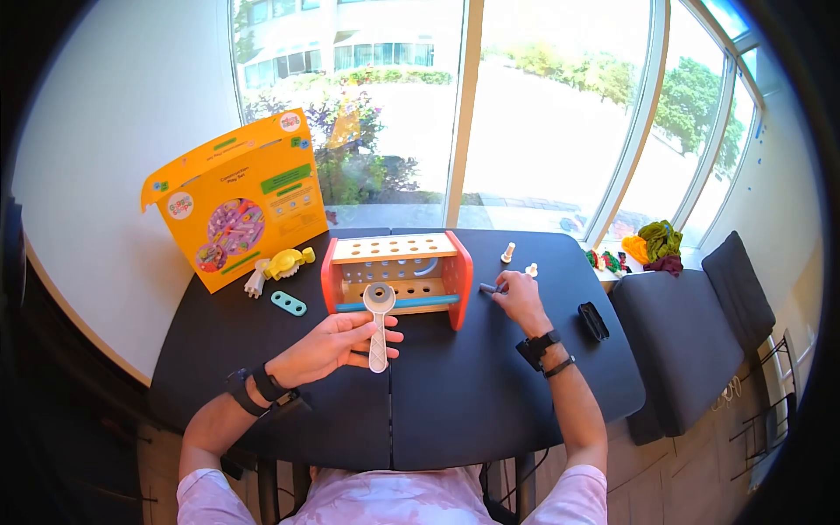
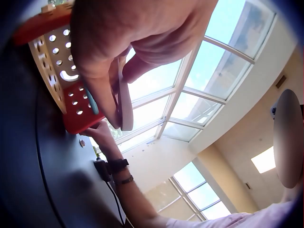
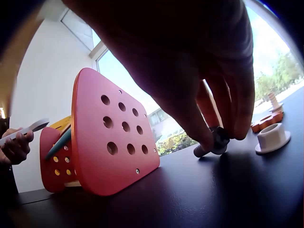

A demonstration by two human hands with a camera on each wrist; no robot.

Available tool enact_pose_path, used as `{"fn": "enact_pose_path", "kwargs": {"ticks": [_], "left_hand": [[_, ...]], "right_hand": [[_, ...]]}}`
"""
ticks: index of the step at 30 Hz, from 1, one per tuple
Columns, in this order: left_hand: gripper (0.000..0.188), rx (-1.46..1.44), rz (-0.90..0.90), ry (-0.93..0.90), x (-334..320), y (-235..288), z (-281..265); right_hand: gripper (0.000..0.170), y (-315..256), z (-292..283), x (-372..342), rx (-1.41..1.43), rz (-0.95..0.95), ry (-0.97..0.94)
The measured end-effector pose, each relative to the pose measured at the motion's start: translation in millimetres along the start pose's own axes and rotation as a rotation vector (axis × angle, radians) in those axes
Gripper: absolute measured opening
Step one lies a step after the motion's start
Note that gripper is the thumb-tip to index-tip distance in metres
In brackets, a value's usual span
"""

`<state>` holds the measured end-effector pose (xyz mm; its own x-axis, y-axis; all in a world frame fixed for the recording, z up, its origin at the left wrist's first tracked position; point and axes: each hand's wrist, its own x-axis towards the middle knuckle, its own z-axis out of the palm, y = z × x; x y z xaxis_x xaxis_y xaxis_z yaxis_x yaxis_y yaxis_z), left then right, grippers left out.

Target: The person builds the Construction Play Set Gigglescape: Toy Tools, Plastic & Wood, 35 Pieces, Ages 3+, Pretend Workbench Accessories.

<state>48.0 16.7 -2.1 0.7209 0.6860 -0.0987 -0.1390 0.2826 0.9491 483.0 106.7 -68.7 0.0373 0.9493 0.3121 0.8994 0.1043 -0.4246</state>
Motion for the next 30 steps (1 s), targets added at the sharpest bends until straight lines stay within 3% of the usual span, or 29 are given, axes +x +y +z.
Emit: {"fn": "enact_pose_path", "kwargs": {"ticks": [3,7,12,15,18,23,26,30], "left_hand": [[0.049,-0.015,-0.002,-0.006,2,-1,-5],[0.048,-0.043,-0.011,0.003,6,1,-7],[0.047,-0.050,-0.058,0.027,18,-2,-6],[0.045,-0.072,-0.059,0.020,27,-3,-5],[0.044,-0.091,-0.051,0.017,32,-6,-5],[0.043,-0.094,-0.028,0.020,37,-6,-9],[0.042,-0.091,-0.025,0.038,45,-6,-17],[0.042,-0.103,-0.034,0.052,58,-2,-25]], "right_hand": [[0.030,-9,-7,3,-0.003,0.023,-0.039],[0.029,-19,-22,11,0.140,-0.041,0.134],[0.030,-83,-65,21,0.406,-0.092,0.293],[0.031,-116,-60,17,0.615,-0.115,0.264],[0.028,-143,-58,5,0.412,-0.185,0.309],[0.025,-161,-64,-7,0.579,-0.117,0.194],[0.024,-161,-70,12,0.446,-0.357,0.261],[0.024,-175,-86,49,0.417,-0.439,0.039]]}}
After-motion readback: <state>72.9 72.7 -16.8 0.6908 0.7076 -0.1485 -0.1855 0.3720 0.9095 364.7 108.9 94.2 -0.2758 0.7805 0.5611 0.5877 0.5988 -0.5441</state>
